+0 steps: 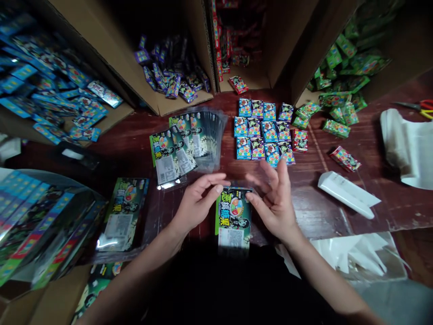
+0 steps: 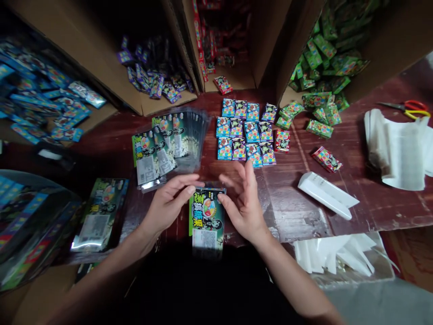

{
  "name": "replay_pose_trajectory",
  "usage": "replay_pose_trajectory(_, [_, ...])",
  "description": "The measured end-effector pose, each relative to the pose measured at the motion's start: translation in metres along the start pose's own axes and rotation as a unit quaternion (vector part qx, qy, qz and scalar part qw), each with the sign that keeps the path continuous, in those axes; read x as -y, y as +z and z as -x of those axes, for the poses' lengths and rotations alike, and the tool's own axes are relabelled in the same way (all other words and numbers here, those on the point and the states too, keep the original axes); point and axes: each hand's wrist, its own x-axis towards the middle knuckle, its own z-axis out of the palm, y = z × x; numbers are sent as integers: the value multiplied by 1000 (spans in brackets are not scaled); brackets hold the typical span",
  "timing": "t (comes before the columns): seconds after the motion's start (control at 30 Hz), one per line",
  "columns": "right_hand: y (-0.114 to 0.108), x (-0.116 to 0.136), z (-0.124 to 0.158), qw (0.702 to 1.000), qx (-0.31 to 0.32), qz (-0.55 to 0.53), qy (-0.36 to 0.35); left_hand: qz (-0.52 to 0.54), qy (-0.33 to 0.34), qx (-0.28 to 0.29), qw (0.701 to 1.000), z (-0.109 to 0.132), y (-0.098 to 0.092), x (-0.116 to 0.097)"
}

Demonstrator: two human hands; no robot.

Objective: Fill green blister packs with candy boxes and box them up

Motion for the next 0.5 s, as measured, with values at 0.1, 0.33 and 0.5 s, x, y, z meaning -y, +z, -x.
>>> replay_pose_trajectory(0.1, [-1,3,2,999,28,-35,12,-14,3,35,999,1,-4,-6])
replay_pose_trajectory(0.33, [3,19,-3,997,0,-54,52,-66,-12,47,997,2,-2,-27])
replay_pose_trajectory(0.5, [6,25,-16,996,-36,-55,65,-91,-31,52,994,-10,-6,-35])
